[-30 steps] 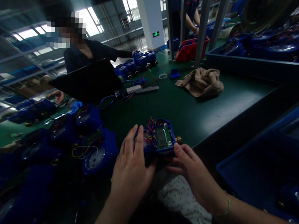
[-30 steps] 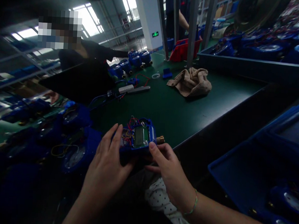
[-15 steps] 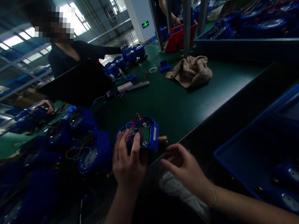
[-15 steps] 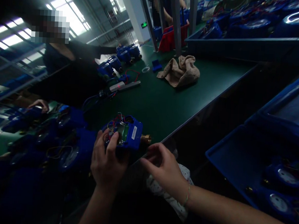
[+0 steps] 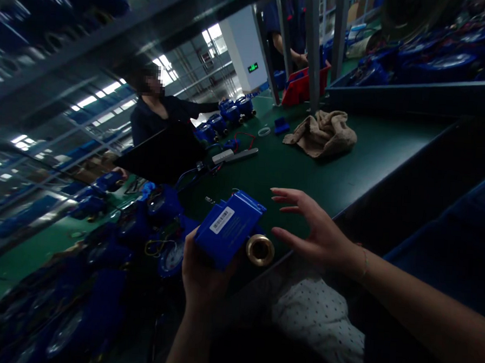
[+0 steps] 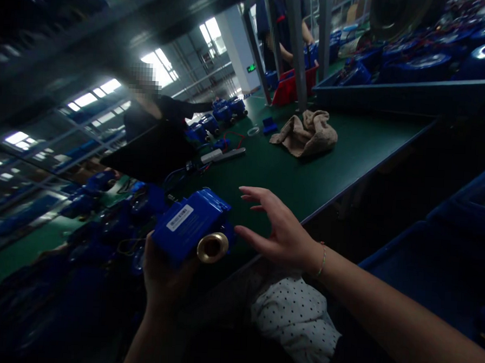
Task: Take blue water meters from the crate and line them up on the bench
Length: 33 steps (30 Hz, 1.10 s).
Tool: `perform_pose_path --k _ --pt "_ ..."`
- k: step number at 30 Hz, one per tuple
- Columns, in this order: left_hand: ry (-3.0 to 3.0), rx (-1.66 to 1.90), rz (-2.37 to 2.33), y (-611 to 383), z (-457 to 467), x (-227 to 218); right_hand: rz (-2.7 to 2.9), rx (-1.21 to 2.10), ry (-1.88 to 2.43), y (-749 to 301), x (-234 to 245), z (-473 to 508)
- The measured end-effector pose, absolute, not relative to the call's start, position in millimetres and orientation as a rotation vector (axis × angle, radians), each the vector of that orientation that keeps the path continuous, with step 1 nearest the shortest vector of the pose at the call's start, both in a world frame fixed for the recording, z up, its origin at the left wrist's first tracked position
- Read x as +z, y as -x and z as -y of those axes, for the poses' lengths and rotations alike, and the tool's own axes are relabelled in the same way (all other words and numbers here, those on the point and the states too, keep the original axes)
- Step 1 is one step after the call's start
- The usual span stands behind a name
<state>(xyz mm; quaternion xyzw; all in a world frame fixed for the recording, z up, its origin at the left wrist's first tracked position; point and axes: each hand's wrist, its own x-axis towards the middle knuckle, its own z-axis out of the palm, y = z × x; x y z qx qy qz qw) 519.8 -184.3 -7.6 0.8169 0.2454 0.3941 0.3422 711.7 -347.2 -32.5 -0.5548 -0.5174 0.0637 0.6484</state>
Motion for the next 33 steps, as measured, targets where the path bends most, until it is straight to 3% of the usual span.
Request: perform_pose_path --k 10,23,33 --pt "-1.839 0.798 -0.366 -523 177 4 1.695 0.229 1.087 -742 0 314" --pt "-1.655 0.721 -0.195 -514 175 -5 1.797 -0.147 1.244 -718 9 321" --pt "-1.613 0.807 -0.2 -508 177 -14 1.821 -0.16 1.311 -708 13 319"
